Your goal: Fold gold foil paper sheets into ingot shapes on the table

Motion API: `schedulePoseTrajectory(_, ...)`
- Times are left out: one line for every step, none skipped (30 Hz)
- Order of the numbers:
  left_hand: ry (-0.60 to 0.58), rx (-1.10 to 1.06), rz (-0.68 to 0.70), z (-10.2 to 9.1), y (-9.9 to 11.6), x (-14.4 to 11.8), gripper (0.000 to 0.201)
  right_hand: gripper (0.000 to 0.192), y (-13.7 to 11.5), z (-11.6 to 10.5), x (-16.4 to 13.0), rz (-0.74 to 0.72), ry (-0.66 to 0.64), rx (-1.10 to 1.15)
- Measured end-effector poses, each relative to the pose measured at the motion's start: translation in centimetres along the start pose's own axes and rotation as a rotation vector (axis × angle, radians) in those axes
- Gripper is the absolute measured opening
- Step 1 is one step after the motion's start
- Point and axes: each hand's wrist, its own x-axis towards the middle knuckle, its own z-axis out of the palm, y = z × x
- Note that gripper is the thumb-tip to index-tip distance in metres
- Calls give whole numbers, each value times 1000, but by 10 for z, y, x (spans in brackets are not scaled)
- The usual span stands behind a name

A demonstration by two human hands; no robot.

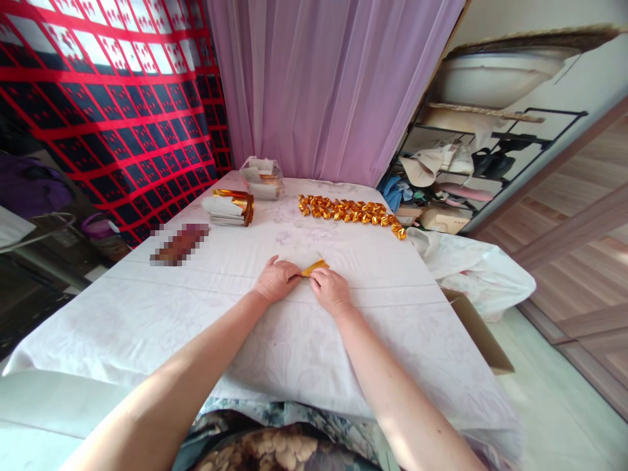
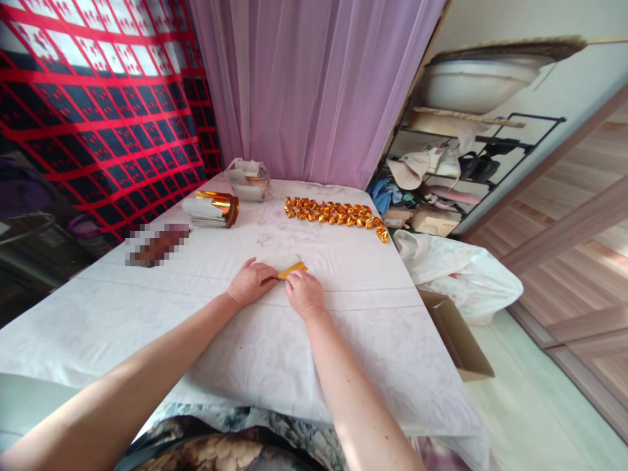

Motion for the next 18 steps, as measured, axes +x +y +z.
schedulePoseTrajectory(0,6,-7,0,0,0,17,21,0,1,0,0,10,4)
schedulePoseTrajectory(0,10,-14,0,0,0,17,20,0,2,0,-1,20,9)
schedulePoseTrajectory(-1,12,-17,0,0,0,16,18,0,3,0,-2,28,13)
schedulePoseTrajectory(-2,13,-18,0,0,0,15,16,0,4,0,-3,38,16)
schedulePoseTrajectory(-2,13,-19,1,0,0,15,14,0,4,0,-5,46,20)
schedulePoseTrajectory(-2,12,-20,0,0,-1,15,13,0,5,0,-9,52,25)
schedulePoseTrajectory(-3,10,-21,0,0,-1,14,12,0,5,-1,-16,57,30)
schedulePoseTrajectory(-3,7,-21,0,0,-1,14,12,0,5,-1,-26,60,36)
schedulePoseTrajectory(-4,3,-20,0,1,-1,14,12,1,5,-2,-38,63,42)
schedulePoseTrajectory(-4,-2,-18,0,1,-1,13,12,1,5,-2,-50,67,49)
schedulePoseTrajectory(-5,-8,-15,0,1,-2,13,13,2,5,-3,-61,71,55)
schedulePoseTrajectory(-5,-15,-12,0,0,-2,12,13,2,5,-3,-69,76,60)
schedulePoseTrajectory(-4,-22,-9,0,0,-2,12,14,2,5,-3,-75,82,65)
schedulePoseTrajectory(-1,-29,-7,0,-1,-3,12,14,3,5,-4,-77,88,68)
schedulePoseTrajectory(2,-38,-4,1,-1,-3,12,14,3,5,-4,-79,94,71)
schedulePoseTrajectory(6,-47,-2,1,-2,-4,11,14,3,5,-4,-78,99,74)
schedulePoseTrajectory(10,-56,2,2,-4,-4,12,13,3,6,-5,-77,104,75)
schedulePoseTrajectory(14,-66,6,3,-5,-5,12,13,2,6,-5,-73,107,76)
